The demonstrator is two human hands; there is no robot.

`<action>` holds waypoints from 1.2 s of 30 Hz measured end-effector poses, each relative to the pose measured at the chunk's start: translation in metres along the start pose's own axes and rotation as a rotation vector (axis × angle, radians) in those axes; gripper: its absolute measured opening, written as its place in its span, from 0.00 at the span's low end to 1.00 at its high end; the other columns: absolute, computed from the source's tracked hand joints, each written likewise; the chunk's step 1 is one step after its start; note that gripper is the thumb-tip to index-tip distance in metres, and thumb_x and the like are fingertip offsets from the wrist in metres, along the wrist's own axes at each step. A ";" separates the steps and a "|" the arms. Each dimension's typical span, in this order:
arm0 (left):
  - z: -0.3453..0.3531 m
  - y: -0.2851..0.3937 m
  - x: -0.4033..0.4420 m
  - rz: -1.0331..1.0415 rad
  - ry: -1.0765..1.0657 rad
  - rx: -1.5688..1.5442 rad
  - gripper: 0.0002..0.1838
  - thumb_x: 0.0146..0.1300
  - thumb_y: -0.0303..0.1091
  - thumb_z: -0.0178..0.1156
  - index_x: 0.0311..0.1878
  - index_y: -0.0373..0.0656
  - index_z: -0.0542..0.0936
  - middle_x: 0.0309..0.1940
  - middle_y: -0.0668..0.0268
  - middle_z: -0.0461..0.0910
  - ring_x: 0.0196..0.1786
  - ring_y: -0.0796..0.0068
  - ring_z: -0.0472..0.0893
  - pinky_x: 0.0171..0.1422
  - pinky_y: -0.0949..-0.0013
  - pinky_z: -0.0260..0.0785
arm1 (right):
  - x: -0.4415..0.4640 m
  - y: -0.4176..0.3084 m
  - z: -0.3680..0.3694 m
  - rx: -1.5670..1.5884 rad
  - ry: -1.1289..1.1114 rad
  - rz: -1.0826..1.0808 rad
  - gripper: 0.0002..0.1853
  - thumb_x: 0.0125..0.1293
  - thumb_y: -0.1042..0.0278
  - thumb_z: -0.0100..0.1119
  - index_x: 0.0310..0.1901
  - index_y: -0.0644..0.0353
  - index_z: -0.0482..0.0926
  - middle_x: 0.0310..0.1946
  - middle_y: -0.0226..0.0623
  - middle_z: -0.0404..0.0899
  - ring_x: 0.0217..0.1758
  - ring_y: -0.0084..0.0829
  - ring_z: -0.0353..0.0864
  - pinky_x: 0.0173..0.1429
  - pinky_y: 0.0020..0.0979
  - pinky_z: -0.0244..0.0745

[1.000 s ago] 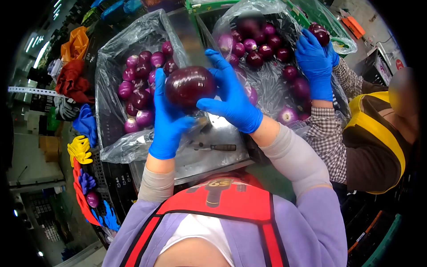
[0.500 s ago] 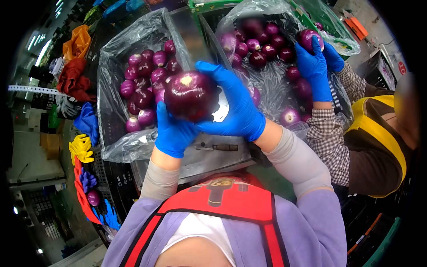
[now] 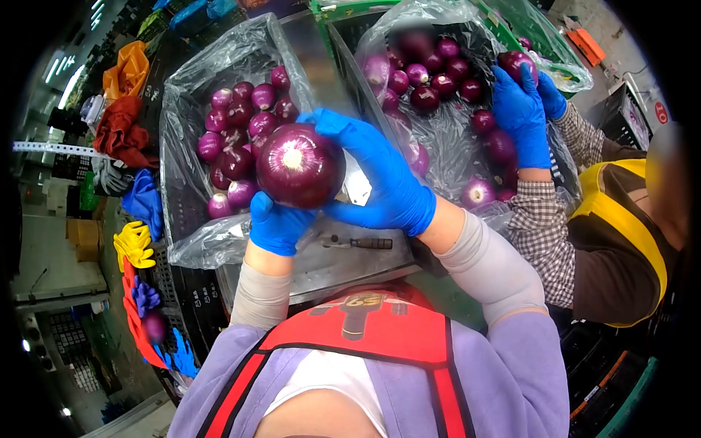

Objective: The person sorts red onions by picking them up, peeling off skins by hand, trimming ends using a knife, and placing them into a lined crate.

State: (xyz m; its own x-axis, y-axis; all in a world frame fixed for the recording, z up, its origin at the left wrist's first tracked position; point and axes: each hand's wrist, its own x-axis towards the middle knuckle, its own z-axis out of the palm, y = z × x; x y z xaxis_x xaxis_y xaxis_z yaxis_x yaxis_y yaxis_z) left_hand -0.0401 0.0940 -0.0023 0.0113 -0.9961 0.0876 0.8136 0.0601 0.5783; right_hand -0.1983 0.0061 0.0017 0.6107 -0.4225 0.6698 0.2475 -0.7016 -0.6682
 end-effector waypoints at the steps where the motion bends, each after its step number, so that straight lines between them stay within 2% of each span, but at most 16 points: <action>1: 0.001 0.001 0.001 0.027 0.001 0.033 0.62 0.35 0.43 0.78 0.73 0.43 0.51 0.68 0.61 0.62 0.69 0.61 0.66 0.71 0.53 0.64 | -0.001 0.000 0.000 0.012 0.004 0.054 0.46 0.45 0.68 0.73 0.67 0.59 0.60 0.67 0.49 0.61 0.70 0.47 0.62 0.71 0.43 0.58; 5: -0.001 0.005 0.003 0.040 0.020 0.070 0.65 0.33 0.42 0.80 0.74 0.43 0.49 0.69 0.62 0.61 0.69 0.61 0.65 0.71 0.53 0.63 | -0.001 0.003 -0.002 0.056 0.013 0.123 0.47 0.47 0.67 0.72 0.69 0.59 0.58 0.68 0.47 0.60 0.70 0.44 0.62 0.70 0.42 0.60; 7: -0.002 0.006 0.005 0.142 0.016 0.208 0.47 0.56 0.44 0.66 0.74 0.46 0.51 0.68 0.58 0.61 0.69 0.59 0.66 0.71 0.52 0.63 | -0.003 0.005 -0.005 0.042 0.003 0.162 0.48 0.48 0.66 0.72 0.70 0.58 0.55 0.69 0.44 0.59 0.70 0.41 0.61 0.69 0.40 0.61; 8: -0.004 0.006 0.005 0.141 0.016 0.208 0.47 0.56 0.44 0.66 0.74 0.46 0.51 0.68 0.58 0.61 0.69 0.59 0.66 0.71 0.52 0.63 | -0.002 0.005 -0.006 0.042 0.004 0.163 0.48 0.48 0.66 0.72 0.70 0.58 0.55 0.69 0.44 0.59 0.70 0.41 0.61 0.69 0.40 0.61; 9: -0.007 0.007 0.005 0.138 0.017 0.189 0.57 0.43 0.43 0.74 0.74 0.44 0.50 0.69 0.61 0.60 0.70 0.60 0.64 0.72 0.53 0.62 | -0.001 0.005 -0.007 0.036 -0.006 0.174 0.49 0.48 0.66 0.72 0.71 0.58 0.55 0.69 0.43 0.59 0.70 0.40 0.61 0.68 0.39 0.62; 11: -0.012 0.009 0.005 0.135 0.017 0.171 0.68 0.30 0.42 0.82 0.74 0.43 0.48 0.70 0.63 0.59 0.71 0.61 0.63 0.73 0.54 0.60 | 0.000 0.004 -0.009 0.029 -0.015 0.185 0.49 0.48 0.66 0.73 0.71 0.58 0.55 0.69 0.42 0.59 0.70 0.40 0.61 0.68 0.39 0.62; 17: -0.017 0.010 0.007 0.147 0.019 0.213 0.69 0.29 0.41 0.82 0.74 0.42 0.49 0.72 0.62 0.56 0.72 0.61 0.61 0.74 0.53 0.58 | 0.000 0.005 -0.010 0.005 -0.047 0.194 0.48 0.48 0.64 0.73 0.70 0.58 0.56 0.68 0.42 0.60 0.69 0.41 0.63 0.67 0.38 0.63; 20: -0.022 0.008 0.007 0.099 0.108 0.201 0.69 0.28 0.40 0.82 0.74 0.43 0.49 0.72 0.62 0.55 0.72 0.61 0.60 0.74 0.53 0.57 | 0.001 0.005 -0.011 -0.020 -0.042 0.171 0.48 0.48 0.62 0.73 0.70 0.58 0.57 0.67 0.43 0.62 0.68 0.42 0.64 0.67 0.38 0.63; 29: -0.014 0.011 0.007 0.144 -0.023 0.263 0.66 0.31 0.32 0.80 0.74 0.44 0.49 0.72 0.62 0.55 0.72 0.61 0.60 0.73 0.53 0.59 | -0.001 0.006 -0.010 0.005 -0.027 0.193 0.48 0.48 0.59 0.74 0.70 0.57 0.58 0.67 0.43 0.62 0.68 0.41 0.65 0.65 0.40 0.65; 32: -0.015 0.010 0.009 0.205 -0.017 0.391 0.64 0.31 0.30 0.79 0.74 0.45 0.50 0.71 0.61 0.57 0.71 0.60 0.62 0.73 0.53 0.60 | -0.001 0.005 -0.006 0.057 -0.011 0.222 0.50 0.50 0.57 0.74 0.71 0.57 0.54 0.66 0.44 0.63 0.67 0.40 0.66 0.65 0.41 0.66; 34: -0.015 0.008 0.010 0.266 0.052 0.540 0.61 0.33 0.30 0.78 0.73 0.46 0.53 0.71 0.62 0.57 0.70 0.60 0.64 0.72 0.55 0.61 | 0.000 -0.001 0.000 0.518 0.130 0.582 0.51 0.53 0.56 0.72 0.72 0.56 0.49 0.66 0.45 0.63 0.67 0.39 0.67 0.64 0.41 0.69; 35: -0.015 0.007 0.010 0.263 0.050 0.538 0.61 0.33 0.30 0.78 0.73 0.46 0.53 0.71 0.62 0.57 0.70 0.60 0.64 0.72 0.55 0.61 | -0.001 0.004 0.003 0.586 0.085 0.615 0.52 0.56 0.45 0.67 0.74 0.53 0.46 0.67 0.40 0.60 0.70 0.38 0.63 0.65 0.39 0.67; 36: -0.014 0.006 0.010 0.379 0.047 0.848 0.59 0.34 0.28 0.77 0.72 0.45 0.55 0.70 0.61 0.59 0.70 0.60 0.64 0.72 0.56 0.60 | 0.000 0.002 0.004 0.584 0.087 0.617 0.52 0.56 0.45 0.67 0.74 0.53 0.46 0.67 0.40 0.60 0.70 0.38 0.63 0.65 0.39 0.67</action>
State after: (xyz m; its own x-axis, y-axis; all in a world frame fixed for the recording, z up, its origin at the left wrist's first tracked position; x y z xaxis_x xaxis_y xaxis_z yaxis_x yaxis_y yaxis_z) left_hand -0.0268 0.0831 -0.0097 0.2283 -0.9008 0.3694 0.0542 0.3906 0.9190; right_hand -0.1950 0.0067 -0.0007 0.7096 -0.6910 0.1378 0.2524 0.0666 -0.9653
